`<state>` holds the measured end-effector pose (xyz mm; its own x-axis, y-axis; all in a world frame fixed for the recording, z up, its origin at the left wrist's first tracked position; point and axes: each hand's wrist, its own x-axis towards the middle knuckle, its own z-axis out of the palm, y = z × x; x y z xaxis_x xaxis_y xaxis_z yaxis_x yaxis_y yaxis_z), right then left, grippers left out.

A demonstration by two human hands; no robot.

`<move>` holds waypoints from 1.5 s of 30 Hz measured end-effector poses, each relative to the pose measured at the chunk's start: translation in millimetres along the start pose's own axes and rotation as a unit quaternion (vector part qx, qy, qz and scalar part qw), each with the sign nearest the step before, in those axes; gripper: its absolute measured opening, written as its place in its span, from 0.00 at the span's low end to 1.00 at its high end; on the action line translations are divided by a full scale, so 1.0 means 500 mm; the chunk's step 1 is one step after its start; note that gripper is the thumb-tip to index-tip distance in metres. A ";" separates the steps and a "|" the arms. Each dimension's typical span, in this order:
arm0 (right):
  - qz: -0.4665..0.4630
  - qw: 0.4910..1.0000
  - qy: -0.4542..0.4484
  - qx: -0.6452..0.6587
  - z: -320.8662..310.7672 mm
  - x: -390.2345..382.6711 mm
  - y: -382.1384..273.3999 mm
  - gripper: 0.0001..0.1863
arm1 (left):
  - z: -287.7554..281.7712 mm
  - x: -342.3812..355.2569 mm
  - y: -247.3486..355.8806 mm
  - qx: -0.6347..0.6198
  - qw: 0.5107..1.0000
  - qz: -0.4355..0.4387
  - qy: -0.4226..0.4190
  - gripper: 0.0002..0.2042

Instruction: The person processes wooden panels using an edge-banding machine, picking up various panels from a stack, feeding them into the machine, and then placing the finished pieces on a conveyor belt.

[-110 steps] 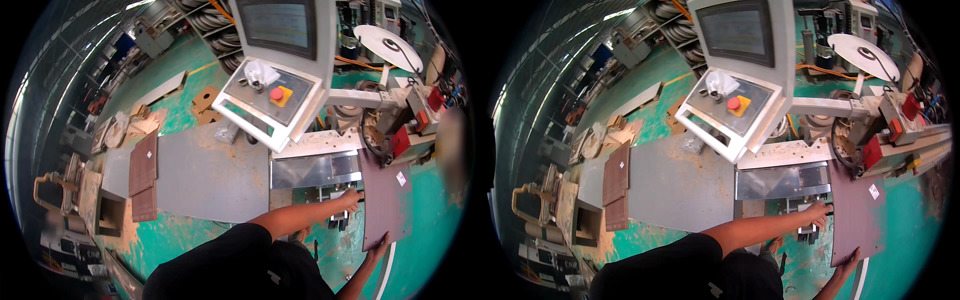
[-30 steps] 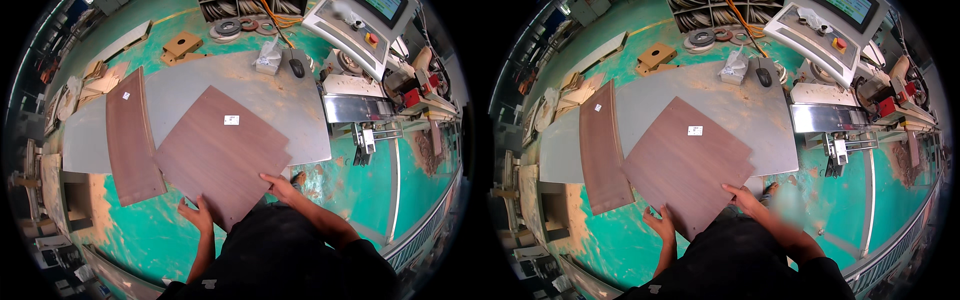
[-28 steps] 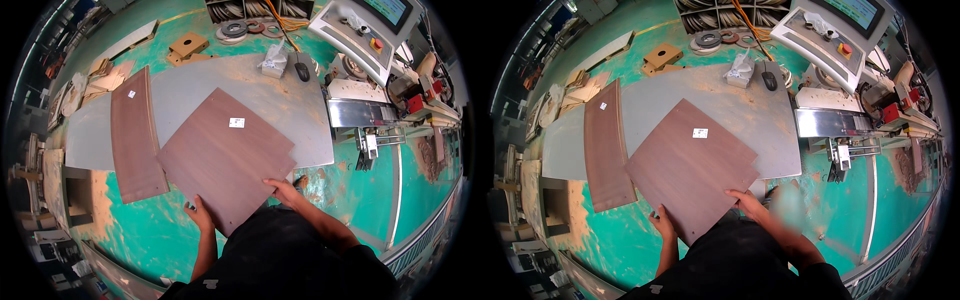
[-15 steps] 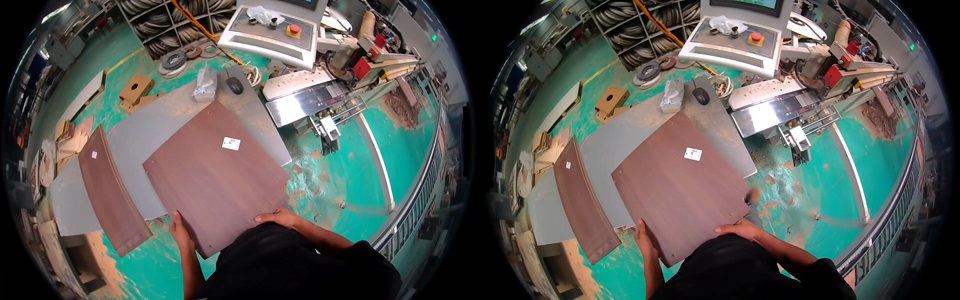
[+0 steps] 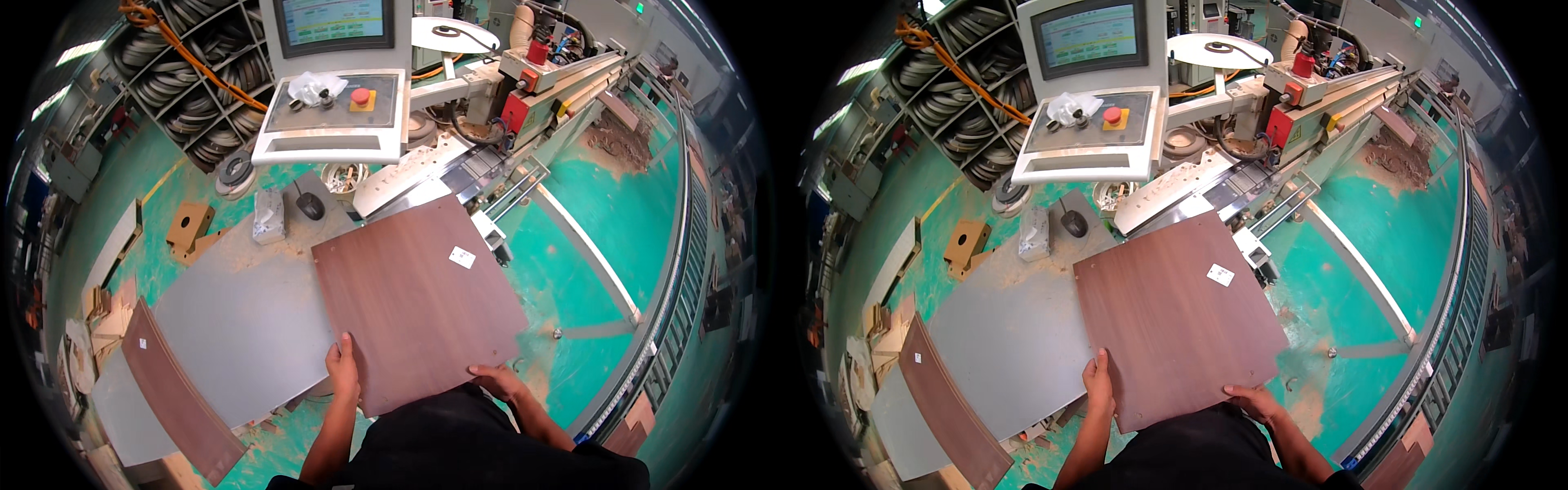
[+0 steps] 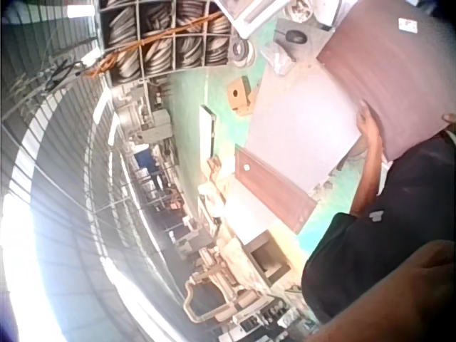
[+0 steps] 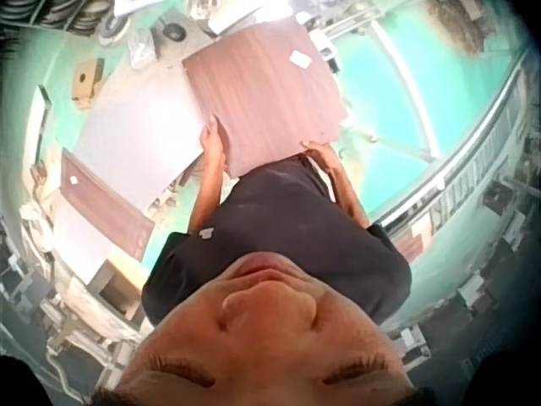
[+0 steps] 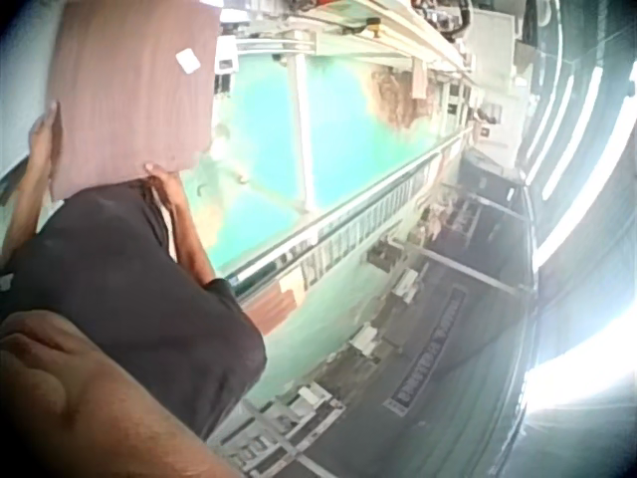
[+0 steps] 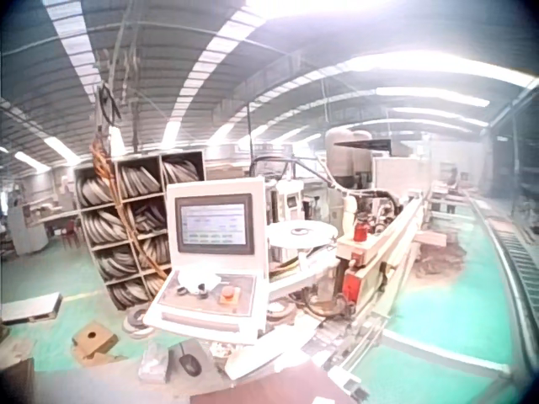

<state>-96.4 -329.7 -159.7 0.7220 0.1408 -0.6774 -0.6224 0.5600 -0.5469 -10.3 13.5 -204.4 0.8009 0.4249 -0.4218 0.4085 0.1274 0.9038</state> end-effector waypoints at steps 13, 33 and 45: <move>0.044 0.989 0.003 0.144 -0.185 0.204 -0.221 0.35 | 0.264 -0.075 -0.071 0.033 0.964 -0.261 -0.035 0.28; -0.113 0.968 0.164 0.152 -0.401 0.313 -0.515 0.34 | 0.720 -0.079 0.022 0.062 0.939 -0.298 -0.159 0.40; -0.246 0.936 0.188 0.170 -0.490 0.441 -0.524 0.34 | 0.864 0.008 -0.045 -0.020 0.913 -0.239 -0.330 0.40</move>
<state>152.0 -645.2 -286.4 0.6987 -0.4632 -0.5453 -0.0649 0.7180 -0.6931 173.1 -374.9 -257.4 0.6299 -0.3183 -0.7084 0.7748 0.1954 0.6012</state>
